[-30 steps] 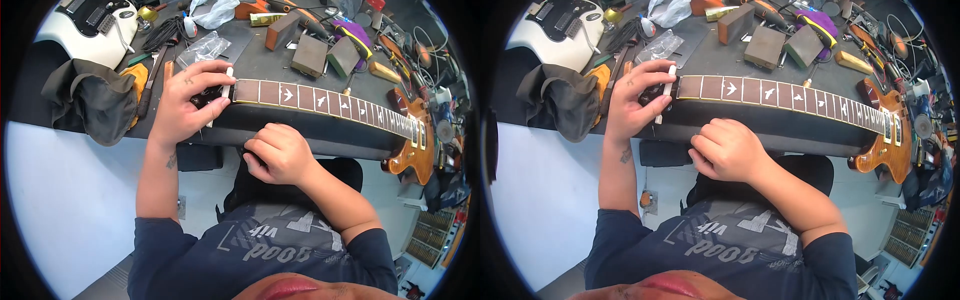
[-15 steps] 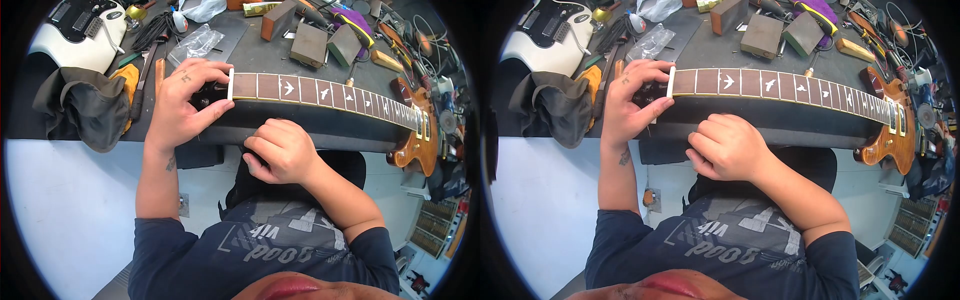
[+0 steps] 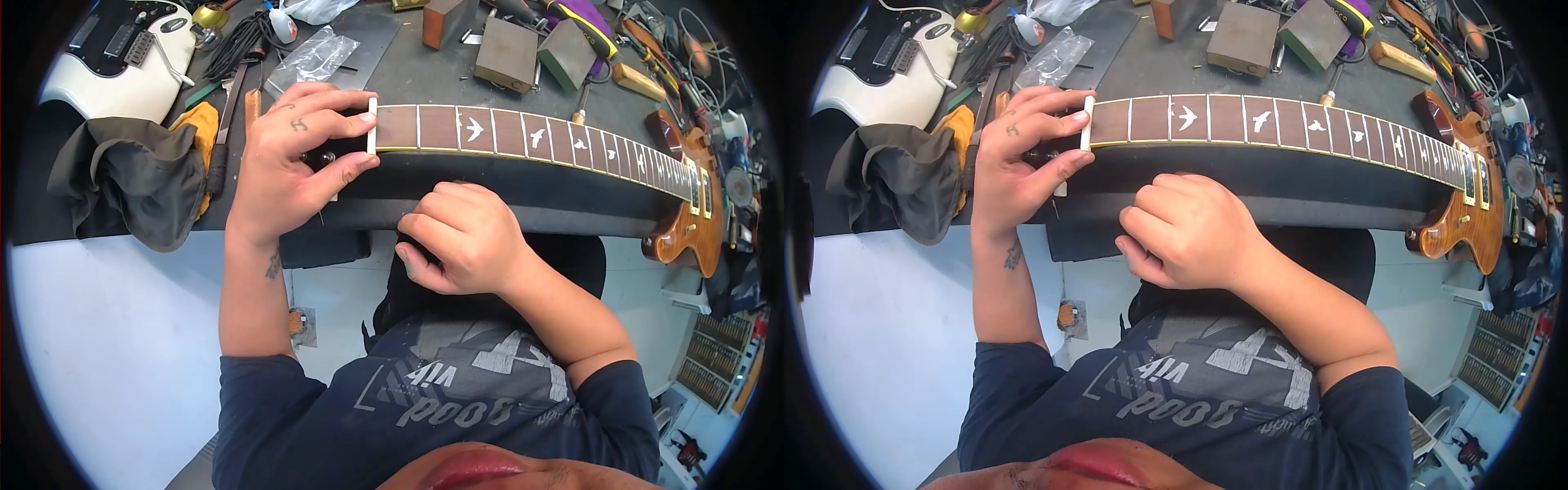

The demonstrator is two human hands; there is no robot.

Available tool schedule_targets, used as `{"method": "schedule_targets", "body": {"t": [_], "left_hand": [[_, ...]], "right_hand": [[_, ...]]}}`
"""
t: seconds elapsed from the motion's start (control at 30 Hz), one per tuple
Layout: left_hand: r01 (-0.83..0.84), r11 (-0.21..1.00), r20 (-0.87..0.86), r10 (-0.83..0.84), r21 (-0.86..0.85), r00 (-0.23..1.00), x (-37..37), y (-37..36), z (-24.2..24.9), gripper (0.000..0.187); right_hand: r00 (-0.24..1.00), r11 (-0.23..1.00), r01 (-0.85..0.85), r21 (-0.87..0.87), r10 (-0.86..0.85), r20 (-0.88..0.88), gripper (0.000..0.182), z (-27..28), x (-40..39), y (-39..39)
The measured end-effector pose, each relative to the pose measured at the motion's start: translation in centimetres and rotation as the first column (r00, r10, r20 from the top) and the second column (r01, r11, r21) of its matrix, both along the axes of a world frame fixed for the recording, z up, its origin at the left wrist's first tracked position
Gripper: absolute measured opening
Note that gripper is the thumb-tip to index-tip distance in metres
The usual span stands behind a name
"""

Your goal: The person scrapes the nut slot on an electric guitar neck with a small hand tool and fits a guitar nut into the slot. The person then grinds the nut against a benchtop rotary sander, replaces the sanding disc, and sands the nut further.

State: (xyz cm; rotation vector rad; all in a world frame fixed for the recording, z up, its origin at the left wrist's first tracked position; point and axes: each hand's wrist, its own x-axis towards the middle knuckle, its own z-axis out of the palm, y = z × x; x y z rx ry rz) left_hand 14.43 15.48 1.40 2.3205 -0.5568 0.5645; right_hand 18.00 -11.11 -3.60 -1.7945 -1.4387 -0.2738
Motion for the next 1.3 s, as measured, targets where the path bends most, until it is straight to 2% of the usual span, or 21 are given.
{"method": "schedule_targets", "body": {"t": [0.9, 1.07, 1.17, 1.2, 1.23, 1.3], "left_hand": [[-0.024, 1.0, 0.02, 0.024, -0.014, 1.0, -0.3, -0.6, -0.2, 0.041], [0.025, 0.996, 0.056, -0.03, 0.087, 0.998, -0.1, 0.1, 0.2, 0.049], [0.036, 0.998, 0.048, -0.039, 0.051, 0.998, -0.1, 0.3, -0.4, 0.048], [0.033, 0.999, 0.095, -0.03, -0.033, 0.995, 0.0, -0.3, -1.0, 0.038], [0.0, 1.0, 0.059, 0.0, 0.011, 0.998, -0.6, -0.8, -0.3, 0.045], [-0.009, 0.999, 0.067, 0.013, -0.053, 0.998, -0.3, -1.1, -1.1, 0.047]], "right_hand": [[1.0, 1.0, 0.018, -0.01, -0.018, 0.001, 0.024, 0.3, 0.0, 0.1], [0.999, 1.0, 0.013, 0.009, -0.013, 0.041, 0.025, 0.0, 0.2, 0.2], [0.998, 0.999, 0.039, 0.031, -0.041, 0.052, 0.023, -0.1, 0.2, 0.2], [0.997, 0.998, 0.051, 0.043, -0.054, 0.052, 0.022, -0.3, 0.2, 0.2], [0.997, 0.994, 0.073, 0.078, -0.075, 0.031, 0.02, -0.6, 0.2, 0.3], [0.99, 0.982, 0.141, 0.127, -0.142, -0.003, 0.016, -0.8, 0.3, 0.5]]}}
